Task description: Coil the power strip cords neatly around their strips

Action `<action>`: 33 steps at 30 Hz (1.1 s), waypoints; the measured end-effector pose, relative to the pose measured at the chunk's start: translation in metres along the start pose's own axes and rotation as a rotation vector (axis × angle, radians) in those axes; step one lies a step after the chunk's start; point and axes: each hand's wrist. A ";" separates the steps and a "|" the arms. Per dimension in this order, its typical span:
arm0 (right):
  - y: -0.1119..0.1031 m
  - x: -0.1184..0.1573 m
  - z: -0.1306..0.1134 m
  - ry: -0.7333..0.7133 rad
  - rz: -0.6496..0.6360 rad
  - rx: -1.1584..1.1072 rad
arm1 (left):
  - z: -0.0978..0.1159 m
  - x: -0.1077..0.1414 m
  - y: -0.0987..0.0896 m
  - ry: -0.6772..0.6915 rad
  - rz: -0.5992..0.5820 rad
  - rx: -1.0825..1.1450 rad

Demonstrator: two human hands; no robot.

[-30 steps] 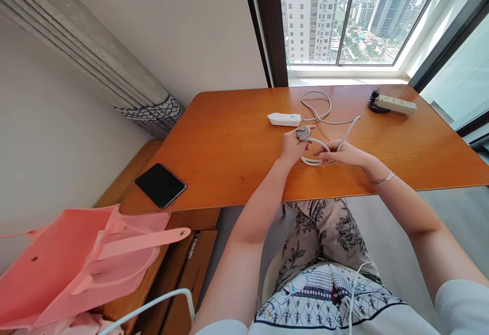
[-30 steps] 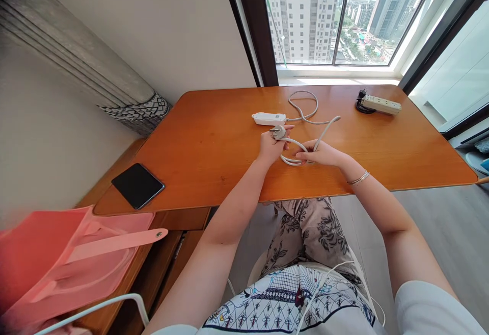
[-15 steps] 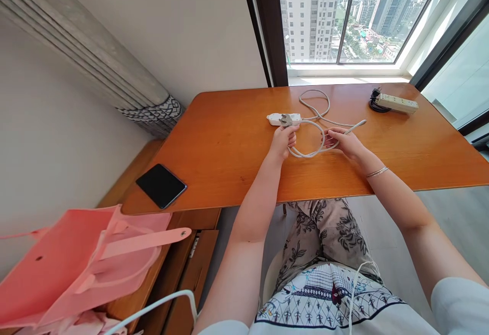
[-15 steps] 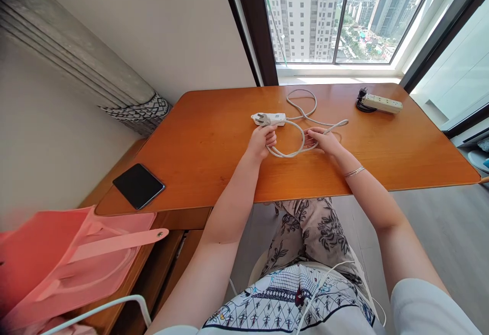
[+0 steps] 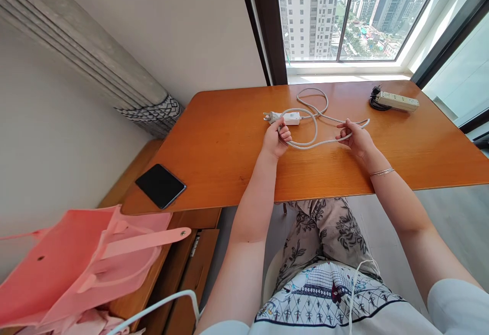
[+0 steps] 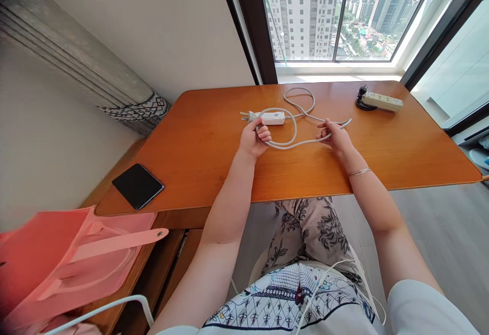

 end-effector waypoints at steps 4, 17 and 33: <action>-0.009 -0.003 0.002 -0.024 -0.058 0.119 | 0.000 0.004 0.002 0.003 0.001 -0.063; -0.006 0.002 -0.019 -0.161 0.063 -0.142 | -0.010 0.002 0.001 -0.025 -0.060 -0.239; -0.001 -0.003 0.014 -0.595 0.253 0.455 | -0.023 -0.010 0.003 0.279 0.172 -0.352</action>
Point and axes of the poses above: each hand's wrist, its own x-axis away from the middle knuckle, its own y-axis out of the palm, z = x × y, and after that the axes turned 10 degrees about -y, right-handed
